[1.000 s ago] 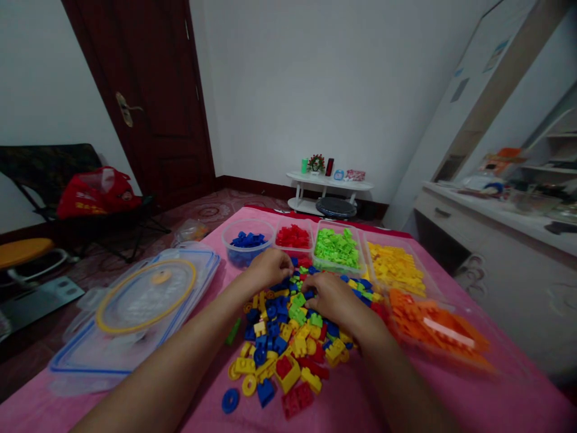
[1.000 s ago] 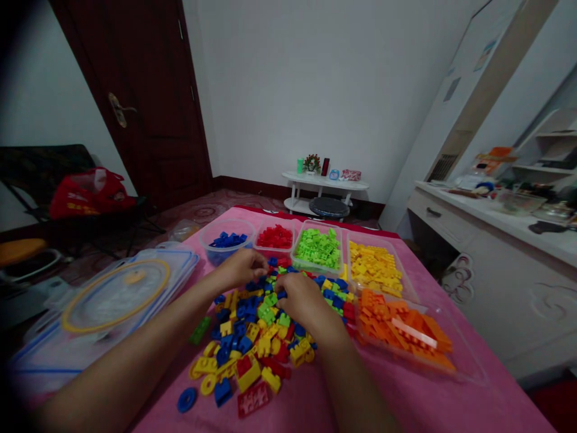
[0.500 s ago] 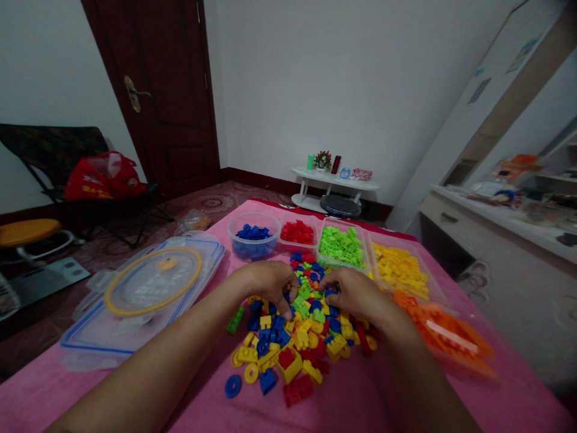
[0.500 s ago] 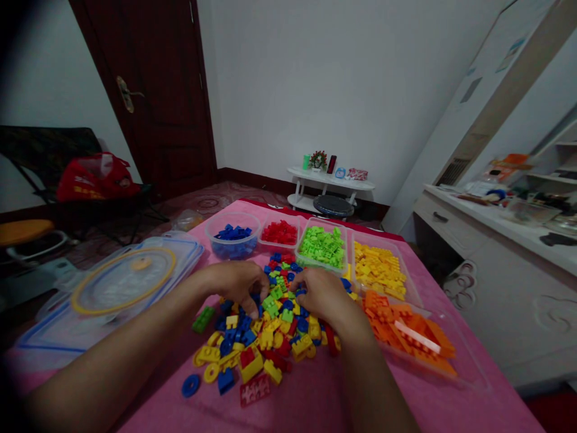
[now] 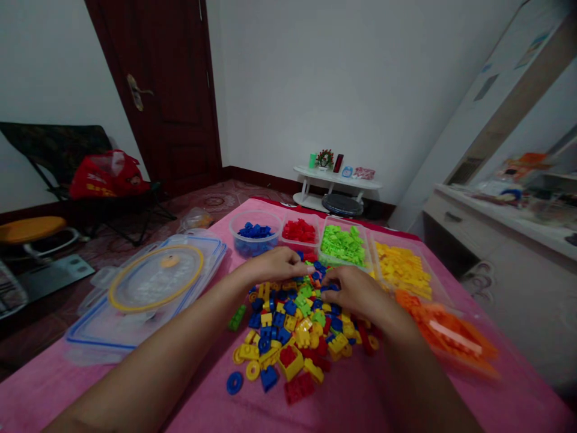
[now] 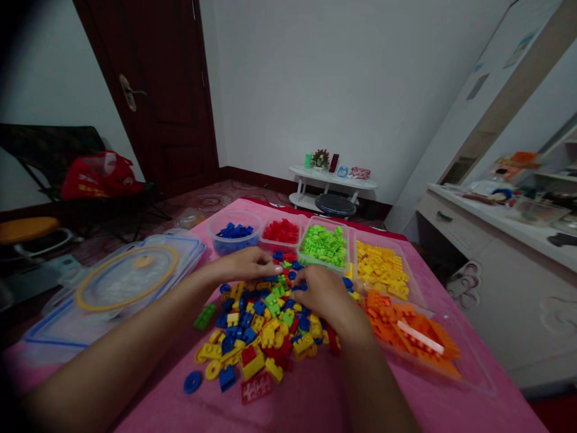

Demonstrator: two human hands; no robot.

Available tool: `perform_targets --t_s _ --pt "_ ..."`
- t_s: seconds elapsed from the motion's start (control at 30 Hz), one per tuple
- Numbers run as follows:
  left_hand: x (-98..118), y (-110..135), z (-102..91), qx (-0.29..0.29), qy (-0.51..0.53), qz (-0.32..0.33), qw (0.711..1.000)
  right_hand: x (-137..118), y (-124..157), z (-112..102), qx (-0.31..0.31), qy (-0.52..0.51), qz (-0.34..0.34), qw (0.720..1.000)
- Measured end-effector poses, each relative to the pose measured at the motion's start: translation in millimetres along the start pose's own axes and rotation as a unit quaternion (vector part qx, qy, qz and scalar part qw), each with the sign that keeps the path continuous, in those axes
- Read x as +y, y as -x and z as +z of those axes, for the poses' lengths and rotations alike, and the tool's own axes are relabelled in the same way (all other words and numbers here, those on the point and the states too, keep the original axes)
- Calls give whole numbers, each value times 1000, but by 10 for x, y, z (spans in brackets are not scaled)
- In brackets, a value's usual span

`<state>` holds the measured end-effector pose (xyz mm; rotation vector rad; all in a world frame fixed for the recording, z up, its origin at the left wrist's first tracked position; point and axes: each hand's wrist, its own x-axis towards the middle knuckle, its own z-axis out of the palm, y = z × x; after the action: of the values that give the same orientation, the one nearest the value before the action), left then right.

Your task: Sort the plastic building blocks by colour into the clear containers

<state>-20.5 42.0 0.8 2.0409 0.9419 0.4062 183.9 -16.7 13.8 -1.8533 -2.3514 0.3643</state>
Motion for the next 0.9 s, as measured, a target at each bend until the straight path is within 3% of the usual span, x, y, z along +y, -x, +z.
perform_targets --t_s 0.1,0.23,0.33,0.43,0.53,0.63,0.7,0.77,0.8,0.83,0.9 --pt "26 -58 116 38 224 -53 972 -26 -10 -80 78 -55 -13 995" --pt "37 -109 267 -43 483 -109 868 -179 -48 -58 204 -139 -61 967" --pt "35 -121 343 -100 576 -128 801 -283 -79 7 230 -178 -99 952" --pt "57 -130 369 -120 641 -128 747 -308 -88 25 255 -187 -113 942" --pt "94 -150 261 -76 665 -118 734 -273 -67 -26 302 -187 -110 928" --pt "83 -170 -30 77 613 -60 784 -232 -40 -82 331 -182 -106 920" --pt "10 -173 -267 264 499 10 825 -227 -33 -90 330 -178 -105 921" --pt "-119 -169 -459 445 288 37 847 -246 -38 -68 312 -173 -106 928" --pt "-195 -166 -521 495 170 40 851 -265 -44 -46 299 -170 -107 933" --pt "-269 -163 -556 510 59 36 858 -286 -49 -19 282 -165 -107 939" --pt "-383 -161 -553 486 -93 28 869 -327 -56 52 232 -148 -113 955"
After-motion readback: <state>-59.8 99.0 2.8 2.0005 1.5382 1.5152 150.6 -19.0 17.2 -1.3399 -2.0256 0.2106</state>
